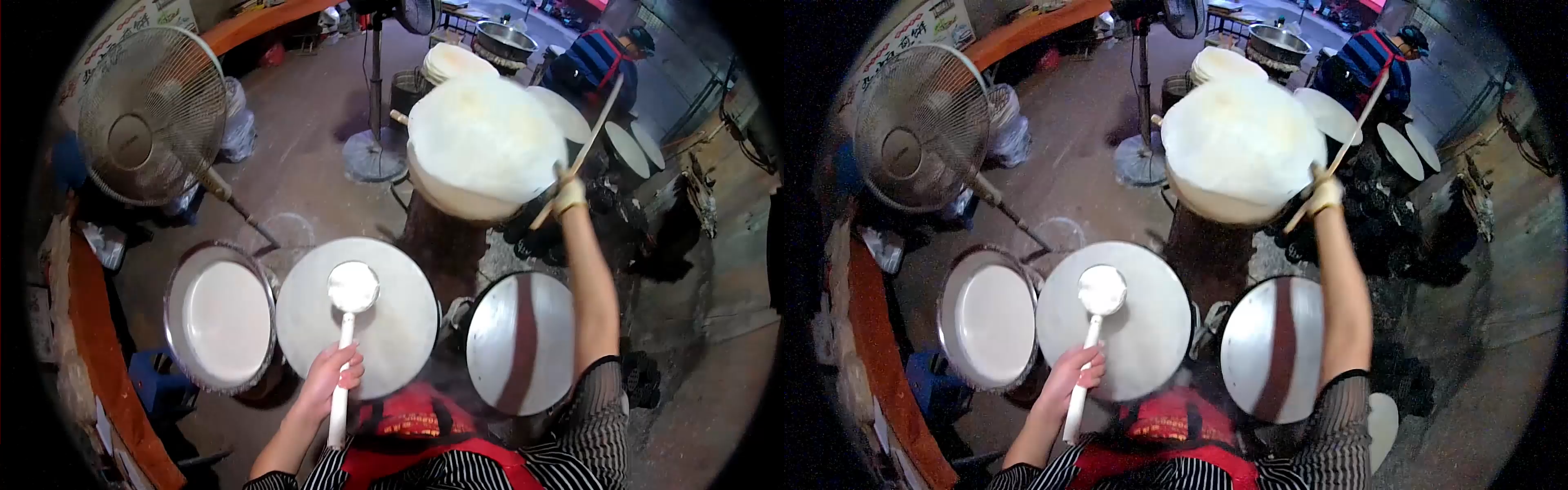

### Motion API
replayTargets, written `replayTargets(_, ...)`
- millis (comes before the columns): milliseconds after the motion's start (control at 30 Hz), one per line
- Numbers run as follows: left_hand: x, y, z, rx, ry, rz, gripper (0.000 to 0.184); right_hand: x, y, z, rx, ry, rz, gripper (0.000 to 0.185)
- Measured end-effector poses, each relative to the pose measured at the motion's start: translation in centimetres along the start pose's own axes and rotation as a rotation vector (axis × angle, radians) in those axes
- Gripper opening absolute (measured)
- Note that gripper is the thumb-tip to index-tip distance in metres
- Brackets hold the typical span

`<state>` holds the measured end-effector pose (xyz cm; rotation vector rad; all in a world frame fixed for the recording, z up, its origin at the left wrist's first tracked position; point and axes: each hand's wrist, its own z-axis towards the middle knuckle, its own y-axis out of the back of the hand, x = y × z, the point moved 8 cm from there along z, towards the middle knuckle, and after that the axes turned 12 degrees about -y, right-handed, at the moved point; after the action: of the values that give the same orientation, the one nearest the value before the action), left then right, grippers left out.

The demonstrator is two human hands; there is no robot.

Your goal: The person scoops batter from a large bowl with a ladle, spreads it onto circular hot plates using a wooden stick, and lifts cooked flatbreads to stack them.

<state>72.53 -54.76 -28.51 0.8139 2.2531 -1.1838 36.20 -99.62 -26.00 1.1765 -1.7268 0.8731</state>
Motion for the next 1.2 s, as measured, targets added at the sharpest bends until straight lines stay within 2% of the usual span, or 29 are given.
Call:
replayTargets(33,-0.3,-0.3,-0.3,-0.003,-0.002,0.010,0.012,-4.0,0.7,2.5,0.000,-0.067,0.114,0.037)
replayTargets(67,-0.6,-0.9,-0.7,-0.006,-0.004,0.020,0.012,-7.3,1.8,3.6,-0.091,-0.081,0.274,0.040)
replayTargets(100,-0.7,-1.0,-0.7,-0.011,-0.015,0.031,0.011,-10.7,2.7,5.0,-0.179,-0.084,0.306,0.038)
replayTargets(167,-1.3,-1.5,-0.9,-0.017,-0.006,0.020,0.011,-13.7,2.8,0.6,-0.338,-0.139,0.452,0.035)
replayTargets(233,-1.9,-2.7,-0.6,-0.037,0.015,0.014,0.011,-17.0,4.3,2.3,-0.414,-0.156,0.371,0.032)
replayTargets(300,-2.2,-3.1,-0.8,-0.055,0.020,-0.023,0.012,-15.8,3.2,-1.0,-0.444,-0.093,0.335,0.032)
replayTargets(333,-2.5,-3.2,-0.8,-0.063,0.012,-0.005,0.014,-15.8,3.2,-1.3,-0.492,-0.155,0.246,0.034)
replayTargets(367,-2.8,-3.3,-0.8,-0.070,0.006,0.014,0.017,-16.3,3.4,0.3,-0.517,-0.015,0.223,0.034)
replayTargets(433,-3.1,-3.6,-0.8,-0.039,0.021,0.043,0.018,-15.8,3.4,-0.6,-0.568,-0.020,0.050,0.032)
replayTargets(500,-3.2,-3.8,-0.8,0.001,0.014,0.066,0.018,-15.0,3.0,-2.3,-0.614,0.038,0.051,0.025)
replayTargets(533,-3.4,-4.3,-1.1,0.008,0.025,0.120,0.019,-16.1,3.9,-3.5,-0.406,-0.073,0.094,0.024)
replayTargets(567,-3.2,-5.0,-1.4,0.039,0.046,0.156,0.020,-13.6,3.7,-10.1,-0.193,-0.176,0.139,0.023)
replayTargets(633,-2.2,-6.4,-1.8,0.111,0.070,0.234,0.021,-16.2,6.7,-14.7,0.071,-0.233,0.260,0.027)
replayTargets(667,-0.7,-7.4,-2.1,0.136,0.090,0.287,0.024,-15.5,9.7,-20.1,0.159,-0.278,0.134,0.034)
replayTargets(700,0.9,-9.1,-2.7,0.168,0.083,0.351,0.024,-13.9,12.5,-25.2,0.249,-0.191,0.075,0.041)
replayTargets(733,2.1,-10.9,-3.4,0.202,0.075,0.412,0.025,-13.8,17.6,-27.8,0.176,0.071,-0.602,0.047)
replayTargets(767,3.5,-12.7,-4.0,0.231,0.071,0.471,0.025,-12.9,20.6,-31.7,0.094,0.126,-0.733,0.038)
replayTargets(833,5.6,-16.9,-5.0,0.377,-0.062,0.830,0.029,-10.3,24.7,-39.6,0.058,0.697,-0.960,0.032)
replayTargets(900,7.1,-22.7,-5.7,0.606,-0.452,1.307,0.029,-10.2,28.0,-43.5,0.127,0.712,-1.240,0.037)
replayTargets(933,7.9,-25.5,-5.7,0.740,-0.702,1.458,0.030,-8.9,28.5,-45.3,0.057,0.774,-1.345,0.040)
replayTargets(967,9.2,-27.9,-6.5,0.881,-0.973,1.583,0.030,-7.3,29.1,-46.8,0.002,0.732,-1.298,0.041)
replayTargets(1033,12.1,-30.0,-7.3,0.954,-1.028,1.575,0.029,-8.7,33.0,-47.0,-0.189,0.459,-1.392,0.044)
replayTargets(1067,13.7,-30.9,-7.7,0.954,-0.959,1.585,0.025,-10.1,35.6,-46.9,-0.229,0.347,-1.333,0.045)
replayTargets(1100,14.7,-31.6,-7.9,0.952,-0.966,1.578,0.026,-11.6,37.4,-46.9,-0.175,0.282,-1.208,0.041)
replayTargets(1167,17.1,-32.3,-7.3,0.913,-1.001,1.572,0.027,-20.4,41.5,-45.6,0.039,0.010,-0.325,0.039)
replayTargets(1200,18.6,-32.0,-6.1,0.871,-0.908,1.514,0.030,-26.0,42.7,-45.0,0.134,-0.109,0.124,0.038)
